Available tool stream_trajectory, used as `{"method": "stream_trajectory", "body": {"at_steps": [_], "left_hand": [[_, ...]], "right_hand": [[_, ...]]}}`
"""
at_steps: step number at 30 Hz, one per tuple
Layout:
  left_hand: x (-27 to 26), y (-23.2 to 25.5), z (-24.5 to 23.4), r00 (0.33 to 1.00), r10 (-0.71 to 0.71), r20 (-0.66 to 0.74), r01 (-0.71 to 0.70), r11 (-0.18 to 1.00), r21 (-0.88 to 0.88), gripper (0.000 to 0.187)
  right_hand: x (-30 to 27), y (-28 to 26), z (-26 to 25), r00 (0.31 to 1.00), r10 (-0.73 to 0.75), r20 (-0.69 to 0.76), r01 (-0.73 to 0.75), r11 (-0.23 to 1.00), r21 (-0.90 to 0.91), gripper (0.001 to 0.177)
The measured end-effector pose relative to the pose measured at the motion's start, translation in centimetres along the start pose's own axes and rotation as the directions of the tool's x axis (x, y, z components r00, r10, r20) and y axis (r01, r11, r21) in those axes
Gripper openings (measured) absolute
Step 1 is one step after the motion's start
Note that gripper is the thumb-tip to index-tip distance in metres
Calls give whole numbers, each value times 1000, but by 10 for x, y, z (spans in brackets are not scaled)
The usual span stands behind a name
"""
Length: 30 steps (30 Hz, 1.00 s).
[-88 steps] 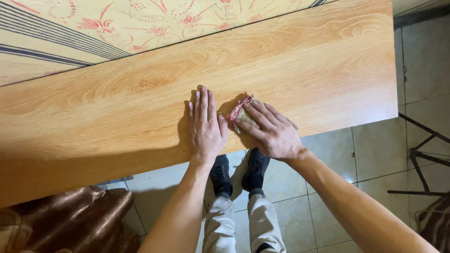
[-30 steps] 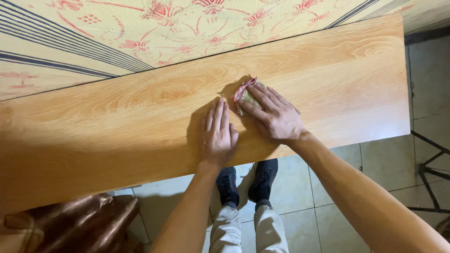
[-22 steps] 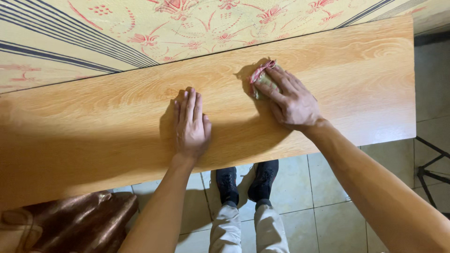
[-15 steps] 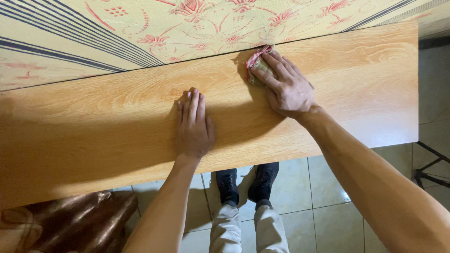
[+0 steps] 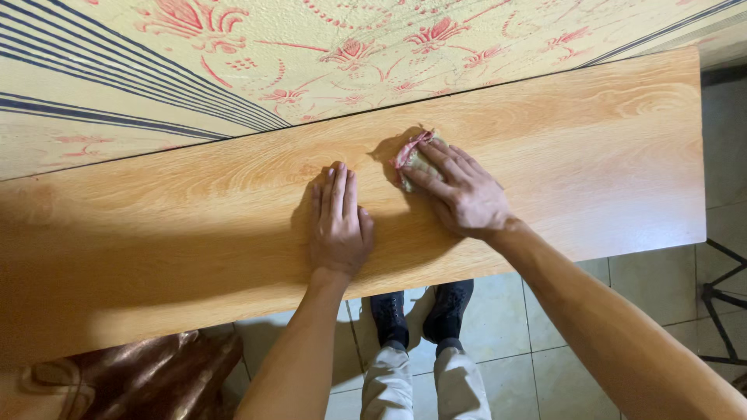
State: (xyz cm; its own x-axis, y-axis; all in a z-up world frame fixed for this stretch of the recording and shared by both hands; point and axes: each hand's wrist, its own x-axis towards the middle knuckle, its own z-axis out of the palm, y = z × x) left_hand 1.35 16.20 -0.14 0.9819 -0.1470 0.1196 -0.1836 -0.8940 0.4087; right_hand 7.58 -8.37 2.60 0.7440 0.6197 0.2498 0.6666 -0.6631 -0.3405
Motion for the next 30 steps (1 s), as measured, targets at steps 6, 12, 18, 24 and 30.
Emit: {"method": "stream_trajectory", "body": {"at_steps": [6,12,18,24,30], "left_hand": [[-2,-6,8,1000,18,-1,-18,1000,-10,59],[-1,-10,13,996,51,-73,-53,998,-28,57],[-4,-7,6,1000,7,-18,-8,999,-45,60],[-1,0,-3,1000,0,-26,-1,998,-57,62],[-1,-4,4,1000,-16,9,16,998,-55,61]], "right_hand": [[6,27,-10,999,36,-9,-35,999,30,53],[37,26,7,998,38,-46,-40,998,-47,49],[39,-5,18,999,36,-29,-36,999,-23,53],[17,-23,12,1000,11,14,-12,998,63,54],[5,10,1,1000,-8,-6,8,998,57,49]]}}
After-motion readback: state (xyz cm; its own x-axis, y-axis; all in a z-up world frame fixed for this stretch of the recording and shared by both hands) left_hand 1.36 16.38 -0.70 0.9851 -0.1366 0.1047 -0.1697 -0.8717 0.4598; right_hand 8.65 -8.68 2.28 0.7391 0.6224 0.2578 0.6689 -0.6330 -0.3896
